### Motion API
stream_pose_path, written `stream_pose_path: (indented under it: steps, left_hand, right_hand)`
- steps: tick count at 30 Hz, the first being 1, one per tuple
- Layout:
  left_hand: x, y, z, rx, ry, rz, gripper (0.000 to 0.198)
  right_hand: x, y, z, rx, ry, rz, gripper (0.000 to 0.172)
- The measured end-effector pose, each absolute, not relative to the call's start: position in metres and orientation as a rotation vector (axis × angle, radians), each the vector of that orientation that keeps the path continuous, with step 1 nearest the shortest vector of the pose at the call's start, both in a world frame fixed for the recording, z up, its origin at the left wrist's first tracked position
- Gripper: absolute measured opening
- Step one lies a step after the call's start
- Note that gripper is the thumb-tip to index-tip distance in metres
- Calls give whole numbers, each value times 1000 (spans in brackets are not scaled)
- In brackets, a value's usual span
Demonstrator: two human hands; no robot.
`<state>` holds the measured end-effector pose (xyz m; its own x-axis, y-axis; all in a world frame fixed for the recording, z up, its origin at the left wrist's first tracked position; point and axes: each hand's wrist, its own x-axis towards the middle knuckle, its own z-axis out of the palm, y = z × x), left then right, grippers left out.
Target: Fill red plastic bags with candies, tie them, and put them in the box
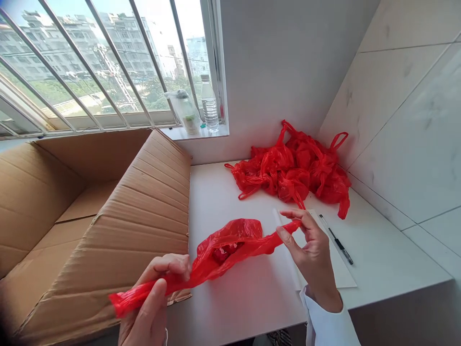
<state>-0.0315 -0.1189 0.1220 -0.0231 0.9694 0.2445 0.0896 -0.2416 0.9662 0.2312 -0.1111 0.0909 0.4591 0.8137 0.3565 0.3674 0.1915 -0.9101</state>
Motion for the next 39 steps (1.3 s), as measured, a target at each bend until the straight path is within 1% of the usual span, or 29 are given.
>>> stream_pose_path:
  steps: [2, 5, 7, 9, 10, 11, 13, 14, 15, 16, 17, 19, 22, 25, 27, 29, 30, 33, 34, 37, 39]
  left_hand:
    - [-29, -121, 129, 1491, 1062, 1361, 32]
    - [-27, -122, 133, 1516, 1028, 1358, 29]
    - [-28, -122, 131, 1509, 1041, 1338, 30]
    - [-32, -124, 127, 1521, 1069, 1316, 34]
    - [-34, -124, 126, 1539, 1091, 1314, 35]
    - [-37, -125, 124, 1574, 1116, 1308, 36]
    - [-41, -125, 123, 1725, 1172, 1285, 33]
    - [-42, -125, 124, 1848, 1195, 1275, 27]
    - [-42, -124, 125, 1996, 1216, 1269, 19]
    - [-41, -122, 126, 2158, 1227, 1267, 11]
    - [-40, -120, 128, 2313, 1233, 1267, 7]
    - [-36, -115, 133, 2542, 1241, 1239, 14]
    - [-29, -108, 139, 2696, 1298, 1060, 13]
    - [-25, -105, 139, 2729, 1483, 701, 21]
    - [-24, -106, 130, 2761, 1667, 522, 35]
    - [-24, -109, 117, 2862, 1767, 470, 47]
    - [-25, -110, 109, 2925, 1776, 475, 49]
    - [-26, -113, 90, 3016, 1784, 507, 45]
    - [-26, -114, 88, 3012, 1819, 512, 47]
    - [-23, -115, 92, 2994, 1896, 447, 58]
    - [-17, -115, 102, 2981, 1949, 391, 61]
  right_hand:
    - [219, -119, 120, -1244, -1348, 303, 26]
    - [192, -116, 147, -1018, -1924, 228, 17]
    - [178, -105, 145, -1043, -2300, 199, 18]
    - [173, -93, 130, -1242, -2474, 105, 16]
    - [175, -89, 120, -1357, -2488, 34, 13]
    - [179, -87, 111, -1455, -2467, -39, 18]
    - [193, -87, 99, -1568, -2404, -142, 45]
    - [200, -90, 96, -1591, -2387, -172, 55]
    - [206, -92, 95, -1596, -2382, -196, 60]
    - [211, -95, 96, -1593, -2383, -217, 62]
    - [214, -98, 98, -1587, -2385, -237, 62]
    - [215, -100, 103, -1572, -2399, -265, 64]
    - [210, -100, 108, -1589, -2409, -288, 68]
    - [209, -99, 108, -1574, -2402, -310, 73]
    - [214, -97, 106, -1554, -2406, -317, 74]
    - [224, -96, 103, -1562, -2399, -332, 75]
    - [230, -94, 102, -1579, -2388, -343, 75]
    - [250, -92, 102, -1647, -2350, -369, 75]
    - [255, -91, 104, -1664, -2351, -367, 74]
    - [261, -90, 108, -1663, -2374, -354, 68]
    - [259, -89, 108, -1647, -2391, -331, 67]
